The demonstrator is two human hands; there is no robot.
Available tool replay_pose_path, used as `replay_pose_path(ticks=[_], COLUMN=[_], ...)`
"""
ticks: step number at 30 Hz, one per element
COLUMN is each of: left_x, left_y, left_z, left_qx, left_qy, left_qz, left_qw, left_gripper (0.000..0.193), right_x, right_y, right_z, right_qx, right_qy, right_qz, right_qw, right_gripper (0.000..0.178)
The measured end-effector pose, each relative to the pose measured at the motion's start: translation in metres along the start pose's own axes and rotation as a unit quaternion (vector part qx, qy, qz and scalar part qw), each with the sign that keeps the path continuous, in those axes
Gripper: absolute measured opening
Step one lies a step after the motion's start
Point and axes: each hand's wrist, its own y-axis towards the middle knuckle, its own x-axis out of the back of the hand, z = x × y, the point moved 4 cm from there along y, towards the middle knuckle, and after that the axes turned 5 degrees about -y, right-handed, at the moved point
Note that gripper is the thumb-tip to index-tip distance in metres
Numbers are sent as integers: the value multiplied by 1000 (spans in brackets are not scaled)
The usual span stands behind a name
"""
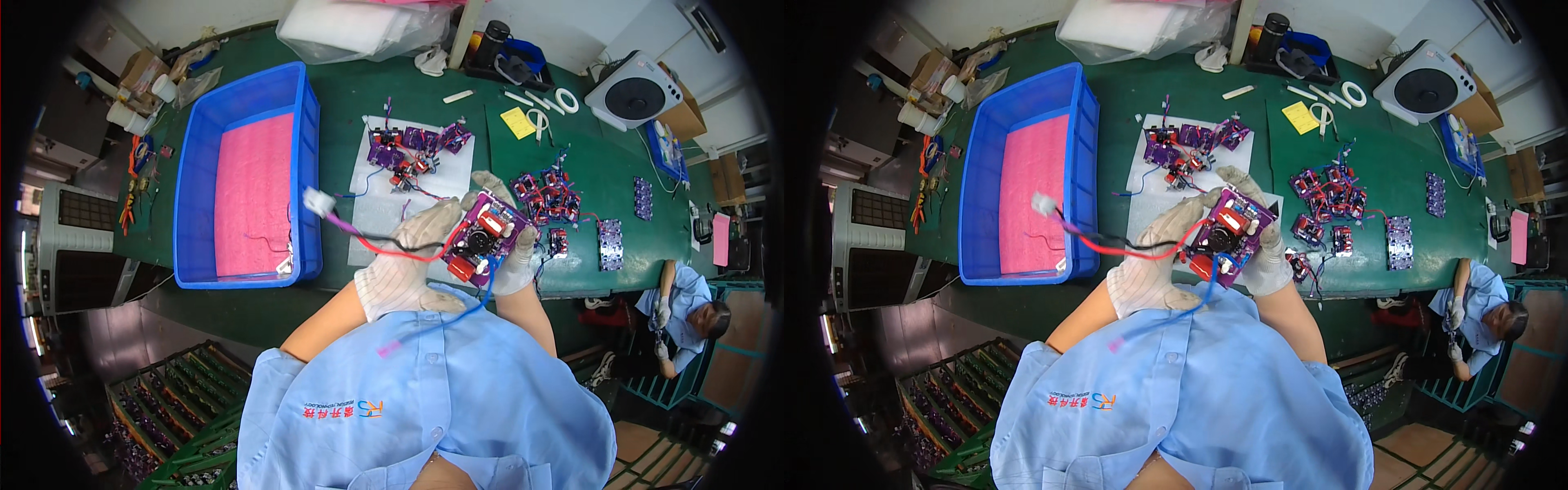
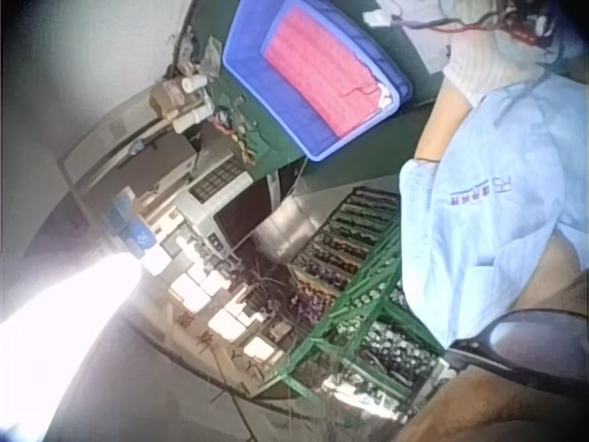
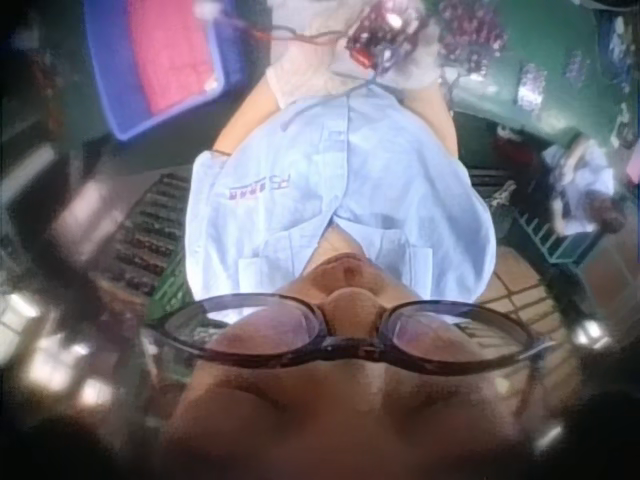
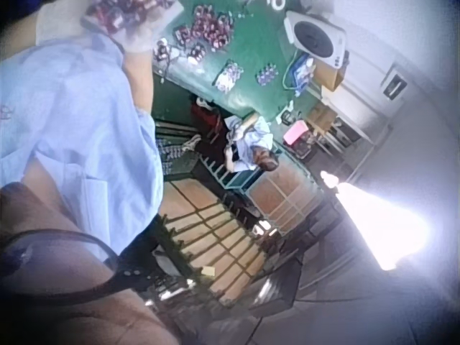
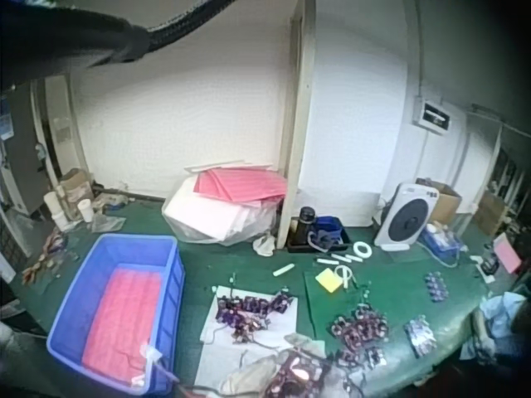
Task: Manually assemble and sort small electronic circuit board components and place them into storage racks.
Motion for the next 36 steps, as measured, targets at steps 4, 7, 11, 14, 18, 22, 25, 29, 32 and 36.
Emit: replay_pose_path(ticks=[4,7,11,14,18,22,25,29,32,36], left_x=[-3,2,-2,-14,-26,8,39,37,36,30], left_y=[11,2,-2,-12,-30,-19,15,23,26,9], left_z=[-13,-15,1,6,18,18,-29,-43,-52,-35], left_qx=[103,166,352,330,419,526,295,220,-51,101], left_qy=[-40,-238,-295,-761,-668,-293,-82,132,281,160], left_qz=[29,-88,-192,-147,-152,-106,-144,-44,-126,-108], left_qw=[993,953,867,538,596,791,941,965,950,976], left_gripper=[119,80,57,62,63,44,22,23,12,37], right_x=[5,-11,-25,-20,-29,-27,-33,-43,-41,-35], right_y=[4,-1,-8,-14,-15,-20,-21,-22,-25,-25], right_z=[-6,2,-3,8,19,24,29,34,47,49], right_qx=[32,43,112,52,107,213,174,124,104,-18], right_qy=[-37,-123,-272,-354,-414,-414,-450,-432,-413,-413], right_qz=[5,-28,-49,-67,-59,-66,-54,-77,-94,-78], right_qw=[999,991,955,931,902,882,874,890,900,907], right_gripper=[107,110,101,72,56,51,50,41,36,37])
